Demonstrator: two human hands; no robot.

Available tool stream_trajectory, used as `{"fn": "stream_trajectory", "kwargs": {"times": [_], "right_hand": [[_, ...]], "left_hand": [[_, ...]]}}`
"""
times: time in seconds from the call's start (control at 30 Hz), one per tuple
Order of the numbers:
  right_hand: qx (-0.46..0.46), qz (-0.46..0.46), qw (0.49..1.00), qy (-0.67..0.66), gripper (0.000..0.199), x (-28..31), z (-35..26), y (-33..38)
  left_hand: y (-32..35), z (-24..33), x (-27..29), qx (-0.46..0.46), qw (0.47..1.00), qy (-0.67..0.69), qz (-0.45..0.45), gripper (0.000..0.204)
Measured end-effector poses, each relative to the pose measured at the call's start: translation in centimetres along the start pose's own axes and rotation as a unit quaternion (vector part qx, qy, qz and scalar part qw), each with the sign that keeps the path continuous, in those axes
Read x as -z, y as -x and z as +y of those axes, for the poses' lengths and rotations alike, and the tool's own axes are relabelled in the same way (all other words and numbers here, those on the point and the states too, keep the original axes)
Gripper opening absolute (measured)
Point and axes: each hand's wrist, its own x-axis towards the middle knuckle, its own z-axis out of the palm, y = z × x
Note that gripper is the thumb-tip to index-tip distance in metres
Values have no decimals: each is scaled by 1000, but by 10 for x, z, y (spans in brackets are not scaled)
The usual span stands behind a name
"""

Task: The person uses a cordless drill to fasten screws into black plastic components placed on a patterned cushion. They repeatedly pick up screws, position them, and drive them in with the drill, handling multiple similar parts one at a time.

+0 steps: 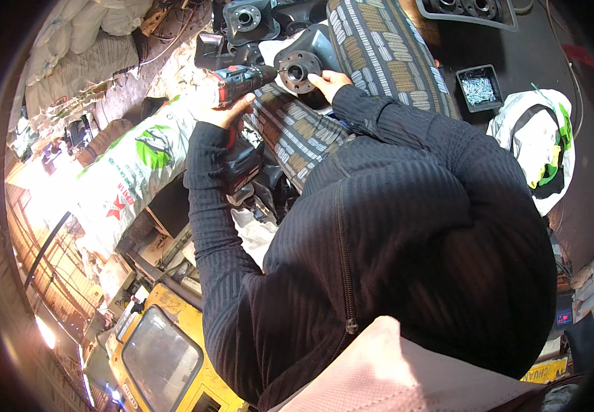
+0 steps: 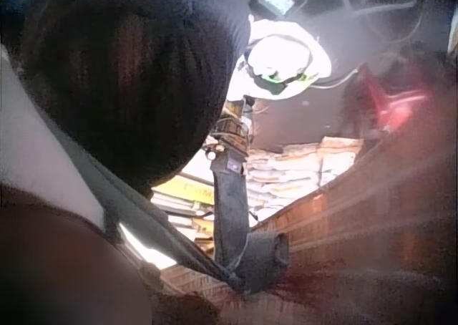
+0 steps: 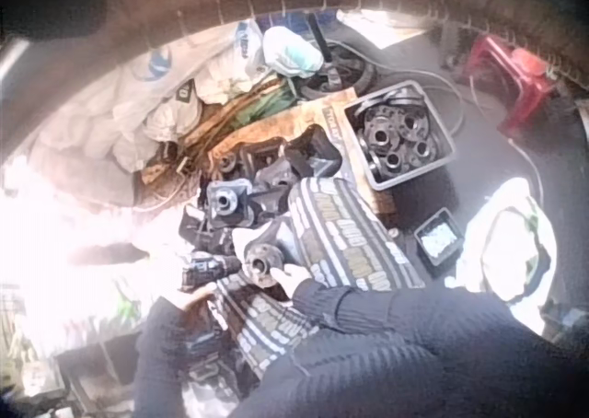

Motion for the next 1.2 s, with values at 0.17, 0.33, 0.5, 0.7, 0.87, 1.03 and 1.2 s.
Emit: {"fn": "stream_trajectory", "kwargs": {"times": [0.17,0.33,0.5,0.7,0.87,1.03,1.2], "right_hand": [[-37,15,997,72,43,2,4,-3],[-85,-2,993,84,43,4,12,-9],[-92,18,996,6,42,-2,19,-9],[-120,20,989,-85,45,-12,20,-11],[-113,41,989,-89,50,-15,31,-14],[-69,66,995,-8,42,-10,21,-16],[-279,-50,924,-255,37,15,-5,18]], "left_hand": [[-4,-12,-5,-63,998,-15,14,31],[-24,-34,1,-42,998,-32,-16,44],[-52,-60,3,-164,967,-189,-43,72],[-54,-50,-1,-127,967,-210,-70,72],[-54,-35,-1,-127,956,-260,-39,59],[-40,-46,-10,-191,980,-45,13,50],[2,-51,-15,-295,927,-226,56,52]]}}
